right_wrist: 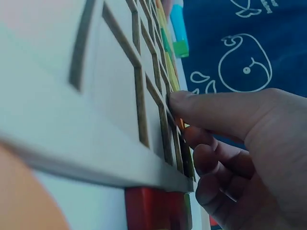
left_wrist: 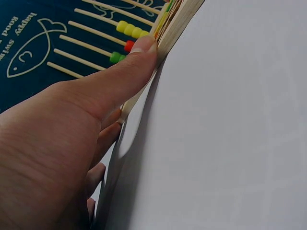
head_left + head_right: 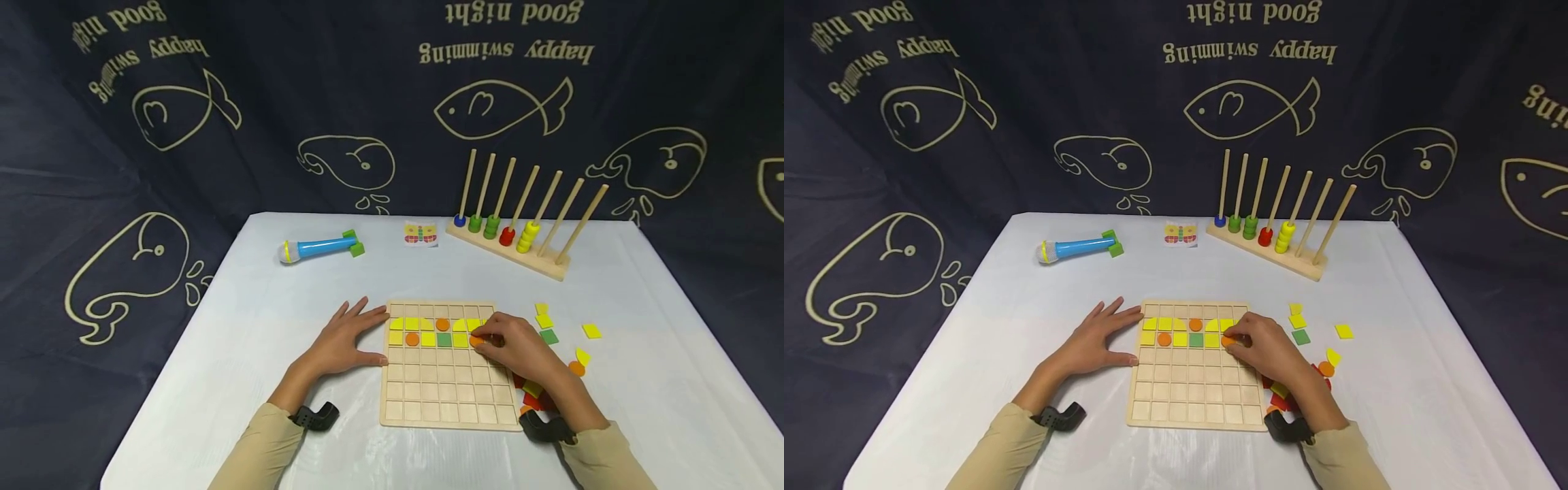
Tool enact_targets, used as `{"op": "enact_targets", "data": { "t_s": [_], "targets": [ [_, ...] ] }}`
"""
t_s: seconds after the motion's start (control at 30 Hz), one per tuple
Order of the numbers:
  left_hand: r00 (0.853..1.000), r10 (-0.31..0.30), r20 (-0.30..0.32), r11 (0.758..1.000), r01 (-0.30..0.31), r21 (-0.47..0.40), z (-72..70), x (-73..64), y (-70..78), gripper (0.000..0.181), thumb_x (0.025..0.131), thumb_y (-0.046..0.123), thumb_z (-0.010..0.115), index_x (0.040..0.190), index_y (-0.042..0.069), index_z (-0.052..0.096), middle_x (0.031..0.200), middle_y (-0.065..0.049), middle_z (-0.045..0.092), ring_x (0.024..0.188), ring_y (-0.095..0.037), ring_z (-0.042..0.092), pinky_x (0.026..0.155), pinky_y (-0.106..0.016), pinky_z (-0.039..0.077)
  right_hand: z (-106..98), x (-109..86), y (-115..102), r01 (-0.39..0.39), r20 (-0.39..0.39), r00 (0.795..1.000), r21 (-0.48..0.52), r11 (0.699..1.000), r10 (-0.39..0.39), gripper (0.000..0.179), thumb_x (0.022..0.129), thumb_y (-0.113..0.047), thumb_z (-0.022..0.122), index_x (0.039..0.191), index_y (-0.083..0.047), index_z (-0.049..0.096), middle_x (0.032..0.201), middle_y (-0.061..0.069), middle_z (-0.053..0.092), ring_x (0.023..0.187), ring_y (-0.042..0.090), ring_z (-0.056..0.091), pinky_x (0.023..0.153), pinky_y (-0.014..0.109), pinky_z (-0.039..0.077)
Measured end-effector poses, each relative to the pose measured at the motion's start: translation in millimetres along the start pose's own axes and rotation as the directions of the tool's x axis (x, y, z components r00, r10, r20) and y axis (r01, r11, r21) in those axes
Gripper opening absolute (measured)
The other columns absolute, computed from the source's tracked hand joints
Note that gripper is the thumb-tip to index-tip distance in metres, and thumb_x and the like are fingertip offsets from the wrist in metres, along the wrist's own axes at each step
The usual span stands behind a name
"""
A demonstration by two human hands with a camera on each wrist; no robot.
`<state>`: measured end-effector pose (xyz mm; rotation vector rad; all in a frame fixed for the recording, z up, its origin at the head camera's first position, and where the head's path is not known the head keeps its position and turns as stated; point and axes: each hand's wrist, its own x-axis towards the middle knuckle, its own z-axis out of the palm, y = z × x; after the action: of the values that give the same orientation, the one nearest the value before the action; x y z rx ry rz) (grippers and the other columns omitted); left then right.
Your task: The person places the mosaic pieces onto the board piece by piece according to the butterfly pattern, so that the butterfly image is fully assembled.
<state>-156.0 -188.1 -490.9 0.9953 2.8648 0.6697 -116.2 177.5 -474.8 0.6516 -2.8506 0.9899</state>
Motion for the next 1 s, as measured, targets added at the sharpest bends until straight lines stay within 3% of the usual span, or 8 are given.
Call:
{"op": "enact_targets", "data": {
  "t_s": [0.2, 0.53, 0.7, 0.87, 1.0],
  "targets": [
    [1.0, 0.01, -0.004, 1.0, -0.01, -0.003, -1.9, 0.8, 1.2, 0.088, 0.073, 0.069, 0.068, 0.145, 0.023, 0.046, 0.15, 0.008, 0.038, 0.144, -0.026, 0.016, 0.116, -0.049, 0.006, -5.1, -3.2, 2.3, -0.005, 0.014, 1.0, 0.007, 1.0, 0.005, 0.022, 0.084, -0.016, 0.076, 0.106, -0.015, 0.075, 0.09, -0.009, 0.062, 0.073, 0.008, 0.053, 0.064, 0.026, 0.048],
    [1.0, 0.013, -0.006, 1.0, -0.013, -0.011, -1.0, 1.0, 1.3, 0.088, 0.073, 0.068, 0.069, 0.145, 0.023, 0.046, 0.15, 0.008, 0.037, 0.144, -0.026, 0.016, 0.116, -0.049, 0.006, -27.8, -19.3, 22.1, -0.137, 0.004, 0.991, 0.008, 0.991, 0.136, 0.019, 0.084, -0.014, 0.075, 0.103, -0.014, 0.074, 0.081, -0.01, 0.06, 0.069, 0.013, 0.051, 0.058, 0.025, 0.047],
    [1.0, 0.02, -0.02, 1.0, -0.02, -0.014, -0.1, 1.2, 0.7, 0.088, 0.073, 0.068, 0.068, 0.144, 0.022, 0.047, 0.15, 0.007, 0.038, 0.144, -0.027, 0.017, 0.115, -0.05, 0.007, -39.9, -28.8, 33.7, -0.188, -0.025, 0.982, -0.027, 0.982, 0.187, 0.022, 0.084, -0.013, 0.075, 0.105, -0.013, 0.073, 0.086, -0.006, 0.062, 0.073, 0.015, 0.052, 0.064, 0.028, 0.049],
    [0.999, 0.03, -0.026, 1.0, -0.03, -0.01, 1.7, 1.2, -0.7, 0.088, 0.072, 0.069, 0.068, 0.144, 0.022, 0.047, 0.15, 0.008, 0.039, 0.143, -0.028, 0.018, 0.115, -0.051, 0.007, -48.8, -35.8, 40.4, -0.254, -0.007, 0.967, -0.045, 0.966, 0.254, 0.028, 0.083, -0.014, 0.075, 0.11, -0.011, 0.072, 0.092, -0.001, 0.061, 0.078, 0.018, 0.051, 0.068, 0.03, 0.049],
    [0.999, 0.03, -0.024, 0.999, -0.03, -0.011, 1.6, 1.3, -0.7, 0.089, 0.072, 0.07, 0.068, 0.144, 0.022, 0.047, 0.15, 0.008, 0.039, 0.143, -0.027, 0.018, 0.115, -0.05, 0.007, -48.0, -38.4, 42.6, -0.249, 0.016, 0.968, -0.041, 0.968, 0.249, 0.031, 0.082, -0.019, 0.077, 0.112, -0.012, 0.071, 0.095, 0.0, 0.059, 0.08, 0.018, 0.05, 0.067, 0.03, 0.048]
  ]
}}
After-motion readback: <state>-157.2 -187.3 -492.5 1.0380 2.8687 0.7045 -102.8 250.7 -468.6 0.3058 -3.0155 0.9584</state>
